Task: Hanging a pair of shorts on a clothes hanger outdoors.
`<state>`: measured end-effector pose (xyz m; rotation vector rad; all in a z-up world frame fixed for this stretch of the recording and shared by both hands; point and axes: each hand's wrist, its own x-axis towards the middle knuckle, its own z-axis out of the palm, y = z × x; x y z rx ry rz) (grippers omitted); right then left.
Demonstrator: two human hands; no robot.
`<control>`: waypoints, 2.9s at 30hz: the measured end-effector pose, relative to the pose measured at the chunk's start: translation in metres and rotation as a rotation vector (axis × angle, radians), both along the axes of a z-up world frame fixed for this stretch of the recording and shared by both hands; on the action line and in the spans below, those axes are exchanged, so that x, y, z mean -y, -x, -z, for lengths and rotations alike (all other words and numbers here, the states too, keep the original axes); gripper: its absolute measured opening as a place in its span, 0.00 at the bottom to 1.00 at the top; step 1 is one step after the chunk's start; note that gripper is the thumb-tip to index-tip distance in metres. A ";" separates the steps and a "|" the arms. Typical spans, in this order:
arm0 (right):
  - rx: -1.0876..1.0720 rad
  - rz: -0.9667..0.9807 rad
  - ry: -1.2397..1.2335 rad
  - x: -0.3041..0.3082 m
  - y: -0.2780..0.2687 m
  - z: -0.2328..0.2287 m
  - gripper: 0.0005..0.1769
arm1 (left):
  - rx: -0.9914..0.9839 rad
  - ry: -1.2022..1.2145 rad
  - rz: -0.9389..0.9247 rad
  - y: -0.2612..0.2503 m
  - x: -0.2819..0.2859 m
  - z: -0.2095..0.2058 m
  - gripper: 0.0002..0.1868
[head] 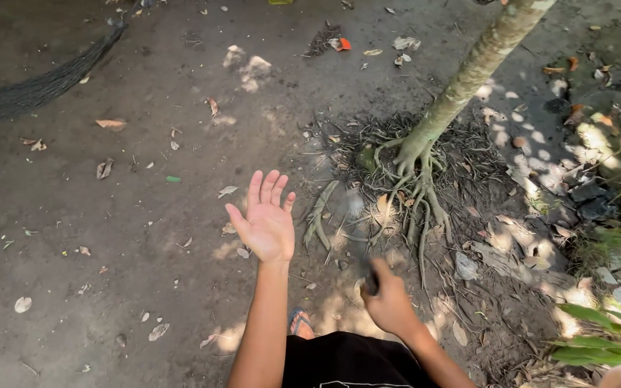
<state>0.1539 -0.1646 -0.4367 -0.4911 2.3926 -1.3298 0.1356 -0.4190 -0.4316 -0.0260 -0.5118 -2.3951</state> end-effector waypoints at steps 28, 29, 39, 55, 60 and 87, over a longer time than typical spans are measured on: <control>-0.318 -0.159 -0.293 0.090 -0.006 0.035 0.23 | 0.126 -0.258 -0.253 -0.061 0.111 -0.013 0.31; -0.426 -0.122 -0.276 0.090 -0.004 0.035 0.19 | 0.238 -0.359 -0.322 -0.062 0.110 -0.011 0.31; -0.476 -0.268 -0.225 0.093 0.030 0.018 0.13 | 0.072 -0.302 -0.360 -0.072 0.105 -0.020 0.31; -0.474 -0.769 -0.204 0.129 0.101 -0.011 0.06 | 0.029 -0.207 -0.715 -0.121 0.054 -0.041 0.40; -0.297 -0.875 -0.287 0.137 0.119 -0.010 0.15 | 0.021 -0.112 -0.752 -0.132 0.026 -0.034 0.44; -0.224 -1.245 -0.160 0.203 0.048 0.001 0.04 | -0.016 -0.218 -1.136 -0.259 0.004 -0.003 0.34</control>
